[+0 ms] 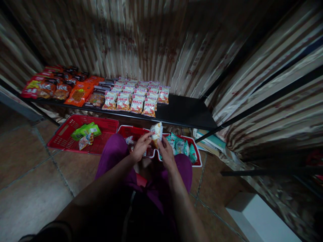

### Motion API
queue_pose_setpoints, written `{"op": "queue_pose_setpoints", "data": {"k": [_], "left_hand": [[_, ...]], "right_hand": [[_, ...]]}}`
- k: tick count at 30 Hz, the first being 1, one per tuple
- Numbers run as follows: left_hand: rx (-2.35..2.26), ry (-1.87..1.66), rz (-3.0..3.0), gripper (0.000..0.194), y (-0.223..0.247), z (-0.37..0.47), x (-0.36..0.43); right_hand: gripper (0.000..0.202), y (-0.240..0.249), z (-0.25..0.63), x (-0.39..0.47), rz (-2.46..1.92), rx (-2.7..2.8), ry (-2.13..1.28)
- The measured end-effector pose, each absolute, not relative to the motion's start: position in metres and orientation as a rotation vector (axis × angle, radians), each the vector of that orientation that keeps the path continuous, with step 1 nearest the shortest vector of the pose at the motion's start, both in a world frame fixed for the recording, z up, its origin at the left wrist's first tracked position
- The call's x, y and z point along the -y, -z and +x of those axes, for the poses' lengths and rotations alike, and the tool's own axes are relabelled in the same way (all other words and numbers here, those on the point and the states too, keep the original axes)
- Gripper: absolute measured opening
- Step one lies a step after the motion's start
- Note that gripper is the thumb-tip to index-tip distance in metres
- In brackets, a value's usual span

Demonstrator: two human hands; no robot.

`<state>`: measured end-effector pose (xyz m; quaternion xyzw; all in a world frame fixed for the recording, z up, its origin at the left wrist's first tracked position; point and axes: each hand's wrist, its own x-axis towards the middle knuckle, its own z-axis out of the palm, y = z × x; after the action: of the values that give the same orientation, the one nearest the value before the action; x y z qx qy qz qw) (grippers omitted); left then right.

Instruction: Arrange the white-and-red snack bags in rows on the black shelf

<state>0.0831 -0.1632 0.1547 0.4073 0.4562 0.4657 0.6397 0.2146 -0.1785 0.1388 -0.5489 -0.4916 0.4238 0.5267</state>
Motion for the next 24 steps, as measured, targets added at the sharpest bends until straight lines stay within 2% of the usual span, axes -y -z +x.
{"op": "queue_pose_setpoints", "data": {"k": [5, 10, 15, 20, 24], "left_hand": [[-1.103, -1.204, 1.074, 0.025, -0.154, 0.084, 0.162], [-1.06, -1.309, 0.899, 0.034, -0.148, 0.084, 0.153], [-1.064, -1.091, 0.665, 0.031, -0.15, 0.081, 0.151], [-0.944, -1.051, 0.624, 0.044, -0.162, 0.077, 0.145], [-0.941, -1.089, 0.574, 0.043, -0.167, 0.078, 0.133]], "right_hand": [[0.047, -0.139, 0.209, 0.179, -1.2, 0.952, -1.194], [0.038, -0.143, 0.209, 0.182, -1.082, 0.676, -1.353], [0.027, -0.148, 0.214, 0.186, -1.064, 0.513, -1.439], [0.032, -0.145, 0.218, 0.189, -1.078, 0.537, -1.501], [0.038, -0.144, 0.218, 0.193, -1.075, 0.603, -1.557]]}}
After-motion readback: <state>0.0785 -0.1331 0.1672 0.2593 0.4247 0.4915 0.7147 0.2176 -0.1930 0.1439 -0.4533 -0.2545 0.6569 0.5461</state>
